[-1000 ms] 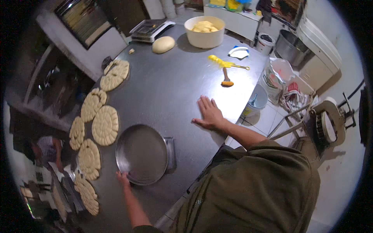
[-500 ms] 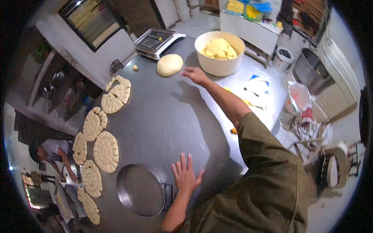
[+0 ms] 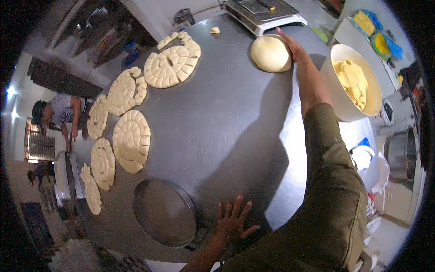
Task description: The person flattens dough by hand on a metal table, places it into a circular metal pan, and then uses a manual dough divider machine to press and score the dough in the pan.
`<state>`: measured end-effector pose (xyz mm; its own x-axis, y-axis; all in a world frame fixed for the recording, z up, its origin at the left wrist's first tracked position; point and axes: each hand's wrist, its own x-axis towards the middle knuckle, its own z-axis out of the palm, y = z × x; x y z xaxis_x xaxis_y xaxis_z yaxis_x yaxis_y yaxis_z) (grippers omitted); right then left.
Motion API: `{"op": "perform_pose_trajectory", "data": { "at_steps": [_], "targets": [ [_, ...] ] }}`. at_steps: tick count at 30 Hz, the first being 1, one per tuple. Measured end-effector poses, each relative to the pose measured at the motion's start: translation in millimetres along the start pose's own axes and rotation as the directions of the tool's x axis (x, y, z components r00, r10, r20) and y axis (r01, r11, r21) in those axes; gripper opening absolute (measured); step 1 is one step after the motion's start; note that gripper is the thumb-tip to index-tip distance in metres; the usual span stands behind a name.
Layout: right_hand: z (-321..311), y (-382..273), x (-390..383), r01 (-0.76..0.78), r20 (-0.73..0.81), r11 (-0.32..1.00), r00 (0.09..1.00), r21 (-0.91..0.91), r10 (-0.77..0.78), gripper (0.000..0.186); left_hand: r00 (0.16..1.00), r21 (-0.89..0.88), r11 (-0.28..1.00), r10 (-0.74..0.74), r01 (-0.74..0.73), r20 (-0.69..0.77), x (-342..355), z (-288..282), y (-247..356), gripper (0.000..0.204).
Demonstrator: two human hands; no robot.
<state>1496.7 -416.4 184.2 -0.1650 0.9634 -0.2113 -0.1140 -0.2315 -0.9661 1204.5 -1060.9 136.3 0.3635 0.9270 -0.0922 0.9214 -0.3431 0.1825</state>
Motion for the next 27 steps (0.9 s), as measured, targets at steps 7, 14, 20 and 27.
{"op": "perform_pose_trajectory", "data": {
  "at_steps": [7, 14, 20, 27],
  "targets": [
    [41.8, 20.0, -51.8, -0.282, 0.468, 0.935, 0.870, 0.217, 0.154, 0.061, 0.999, -0.021, 0.999, -0.038, 0.038, 0.023, 38.6, -26.2, 10.7, 0.102],
    [97.6, 91.0, -260.8, -0.239, 0.339, 0.396, 0.918, 0.887, -0.207, 0.064, 0.998, 0.077, 0.996, -0.049, 0.051, -0.030, 31.1, -15.6, 17.6, 0.108],
    [57.1, 121.1, -369.1, -0.130, -0.026, 0.957, 0.992, -0.259, 0.127, 0.071, 0.998, 0.038, 0.999, -0.036, 0.038, -0.050, 21.8, -8.0, 18.5, 0.111],
    [32.1, 99.5, -360.1, -0.216, -0.261, 0.900, 0.958, -0.380, 0.119, 0.082, 0.917, -0.298, 0.952, -0.177, 0.068, -0.356, -21.4, 39.3, -19.3, 0.083]
  ]
}}
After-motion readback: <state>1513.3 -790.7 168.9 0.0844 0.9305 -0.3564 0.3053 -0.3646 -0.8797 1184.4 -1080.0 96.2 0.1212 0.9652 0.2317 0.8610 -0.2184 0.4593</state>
